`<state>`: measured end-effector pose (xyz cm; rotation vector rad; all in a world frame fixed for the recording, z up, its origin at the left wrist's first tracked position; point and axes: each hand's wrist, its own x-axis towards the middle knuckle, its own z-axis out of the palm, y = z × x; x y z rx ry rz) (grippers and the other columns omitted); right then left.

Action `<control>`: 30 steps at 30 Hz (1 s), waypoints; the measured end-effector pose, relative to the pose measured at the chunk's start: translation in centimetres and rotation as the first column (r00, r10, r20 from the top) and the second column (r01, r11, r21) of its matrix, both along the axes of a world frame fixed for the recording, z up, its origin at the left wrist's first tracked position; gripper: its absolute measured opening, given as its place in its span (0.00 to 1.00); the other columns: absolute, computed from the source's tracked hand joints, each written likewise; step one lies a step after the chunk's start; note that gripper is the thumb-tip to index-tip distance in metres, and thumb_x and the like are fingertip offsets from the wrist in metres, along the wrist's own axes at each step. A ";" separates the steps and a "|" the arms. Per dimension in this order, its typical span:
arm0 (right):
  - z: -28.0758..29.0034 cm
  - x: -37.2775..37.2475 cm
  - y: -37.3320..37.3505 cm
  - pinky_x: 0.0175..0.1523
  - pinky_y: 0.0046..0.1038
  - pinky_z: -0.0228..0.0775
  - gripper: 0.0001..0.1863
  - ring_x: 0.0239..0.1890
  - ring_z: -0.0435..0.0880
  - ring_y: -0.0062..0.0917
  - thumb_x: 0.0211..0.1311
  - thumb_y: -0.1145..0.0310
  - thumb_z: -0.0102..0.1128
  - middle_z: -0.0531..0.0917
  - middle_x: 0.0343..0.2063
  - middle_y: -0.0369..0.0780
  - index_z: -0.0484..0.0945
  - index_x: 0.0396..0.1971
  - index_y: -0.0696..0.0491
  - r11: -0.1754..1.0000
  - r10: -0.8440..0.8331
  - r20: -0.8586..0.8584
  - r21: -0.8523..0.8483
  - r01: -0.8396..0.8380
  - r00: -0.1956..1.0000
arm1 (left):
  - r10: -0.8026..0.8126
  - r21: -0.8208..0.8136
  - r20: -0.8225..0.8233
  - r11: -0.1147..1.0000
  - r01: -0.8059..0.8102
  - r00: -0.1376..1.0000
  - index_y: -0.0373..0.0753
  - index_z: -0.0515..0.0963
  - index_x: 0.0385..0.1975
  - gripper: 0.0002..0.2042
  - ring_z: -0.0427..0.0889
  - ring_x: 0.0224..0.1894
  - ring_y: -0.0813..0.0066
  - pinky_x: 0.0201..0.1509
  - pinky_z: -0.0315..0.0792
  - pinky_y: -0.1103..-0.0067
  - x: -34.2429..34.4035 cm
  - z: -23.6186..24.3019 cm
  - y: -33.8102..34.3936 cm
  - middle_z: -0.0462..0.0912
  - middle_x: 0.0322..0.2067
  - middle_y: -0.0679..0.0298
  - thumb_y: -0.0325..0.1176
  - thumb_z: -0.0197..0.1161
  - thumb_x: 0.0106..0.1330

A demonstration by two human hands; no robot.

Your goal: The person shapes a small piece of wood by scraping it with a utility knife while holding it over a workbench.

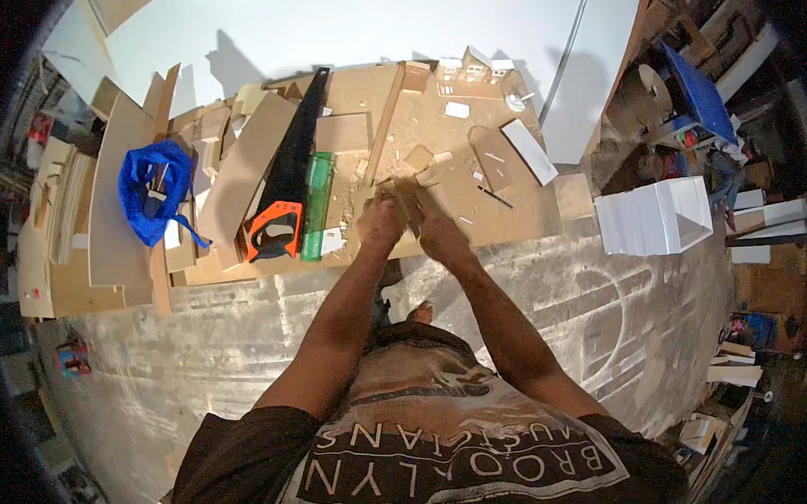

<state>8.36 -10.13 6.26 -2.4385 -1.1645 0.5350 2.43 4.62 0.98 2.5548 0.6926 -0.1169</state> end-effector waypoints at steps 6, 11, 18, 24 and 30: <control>3.2 2.7 4.5 0.44 0.49 0.75 0.16 0.37 0.83 0.52 0.63 0.64 0.49 0.82 0.34 0.58 0.78 0.37 0.63 0.968 0.075 -0.009 0.242 -0.070 0.997 | 0.057 0.000 0.044 0.998 -0.057 0.997 0.42 0.77 0.48 0.20 0.78 0.53 0.54 0.48 0.80 0.63 0.4 2.0 -1.1 0.72 0.57 0.61 0.32 0.70 0.52; 0.3 2.5 5.5 0.44 0.48 0.75 0.16 0.37 0.83 0.52 0.63 0.63 0.50 0.83 0.33 0.57 0.78 0.37 0.61 0.995 0.080 0.004 0.053 -0.080 0.997 | 0.017 0.080 -0.012 0.997 -0.016 1.000 0.44 0.78 0.48 0.19 0.74 0.58 0.57 0.47 0.82 0.65 -0.3 1.3 -0.6 0.68 0.62 0.64 0.32 0.68 0.55; -2.0 -1.5 2.0 0.44 0.48 0.76 0.18 0.37 0.83 0.54 0.58 0.72 0.52 0.82 0.33 0.59 0.70 0.46 0.67 0.977 -0.002 -0.108 -0.214 -0.022 0.994 | 0.008 -0.003 -0.144 1.000 -0.009 0.990 0.46 0.78 0.51 0.20 0.74 0.59 0.58 0.49 0.81 0.65 -0.3 2.2 -0.7 0.66 0.65 0.64 0.33 0.68 0.55; -0.3 -5.2 -1.9 0.44 0.50 0.75 0.16 0.36 0.82 0.56 0.60 0.72 0.47 0.81 0.32 0.60 0.69 0.44 0.67 0.958 -0.223 -0.181 -0.224 0.181 0.958 | 0.050 -0.070 -0.095 0.996 -0.056 0.994 0.43 0.76 0.53 0.20 0.74 0.60 0.56 0.54 0.78 0.62 0.1 1.2 0.1 0.69 0.62 0.60 0.37 0.63 0.60; -1.9 -5.2 -4.9 0.43 0.52 0.74 0.18 0.36 0.81 0.57 0.61 0.73 0.44 0.80 0.32 0.63 0.69 0.48 0.67 0.985 -0.169 -0.226 -0.073 0.156 0.959 | -0.075 0.098 -0.026 0.992 0.077 0.997 0.39 0.77 0.46 0.24 0.83 0.45 0.52 0.48 0.79 0.64 -0.1 0.2 1.5 0.81 0.48 0.51 0.49 0.68 0.53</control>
